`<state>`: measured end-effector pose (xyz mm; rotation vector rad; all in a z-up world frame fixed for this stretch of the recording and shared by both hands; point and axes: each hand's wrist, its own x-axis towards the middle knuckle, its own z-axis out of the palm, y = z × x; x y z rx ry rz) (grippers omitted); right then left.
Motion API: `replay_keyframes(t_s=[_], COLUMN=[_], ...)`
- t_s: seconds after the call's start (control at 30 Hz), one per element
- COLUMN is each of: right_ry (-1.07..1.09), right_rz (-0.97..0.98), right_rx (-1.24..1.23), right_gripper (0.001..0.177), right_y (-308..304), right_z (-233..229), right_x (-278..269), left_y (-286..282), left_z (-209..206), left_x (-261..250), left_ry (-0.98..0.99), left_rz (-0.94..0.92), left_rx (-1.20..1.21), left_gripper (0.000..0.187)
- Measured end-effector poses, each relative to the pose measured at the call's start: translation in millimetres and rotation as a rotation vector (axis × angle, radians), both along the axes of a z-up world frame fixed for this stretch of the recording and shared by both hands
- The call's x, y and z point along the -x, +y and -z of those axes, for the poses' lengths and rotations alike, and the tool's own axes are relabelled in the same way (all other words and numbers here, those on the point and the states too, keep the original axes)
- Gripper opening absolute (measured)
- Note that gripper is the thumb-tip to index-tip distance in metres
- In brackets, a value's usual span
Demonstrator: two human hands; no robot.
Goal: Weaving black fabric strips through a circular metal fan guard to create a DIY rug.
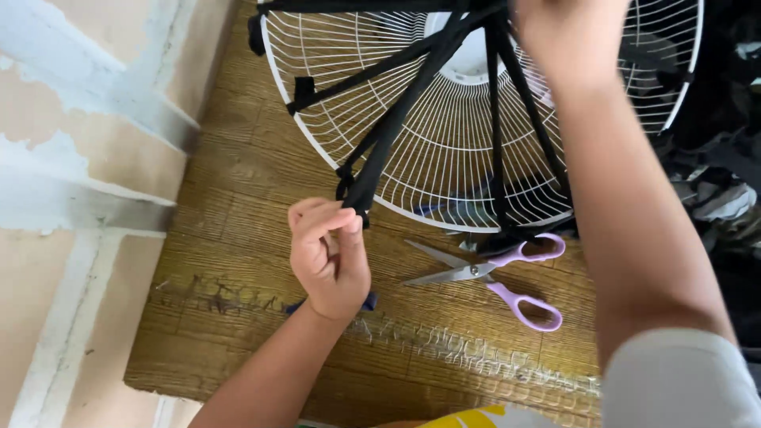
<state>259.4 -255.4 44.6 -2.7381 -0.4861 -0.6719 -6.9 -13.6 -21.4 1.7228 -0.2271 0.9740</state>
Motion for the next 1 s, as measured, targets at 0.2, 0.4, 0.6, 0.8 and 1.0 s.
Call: replay_keyframes(t_s=[0.2,0.4,0.6,0.8,1.0], right_ry=[0.611,0.315,0.353,0.151,-0.062], right_rz=[-0.285,-0.115,0.02,-0.1,-0.017], right_rx=[-0.033,-0.294,0.654,0.11,0.704], right_gripper=[0.032,0.065,0.021,0.04,0.043], right_y=[28.9,34.7,64.5,31.6,31.6], right_z=[54.0,170.8,142.0,128.8,115.9], right_x=[52.4,-75.4,-65.2,-33.9,-21.2], left_y=[-4.1,-5.3,-3.6,-5.8,-2.9], left_z=[-4.0,-10.2,-15.8,-13.2,-14.5], left_x=[4.1,0.1,1.6,2.7,1.4], left_ry=[-0.004,-0.093,-0.09,-0.043,-0.035], left_rz=[0.04,0.118,0.145,0.143,0.152], left_rx=[0.024,-0.15,-0.18,-0.139,-0.202], left_gripper=[0.021,0.025,0.025,0.025,0.027])
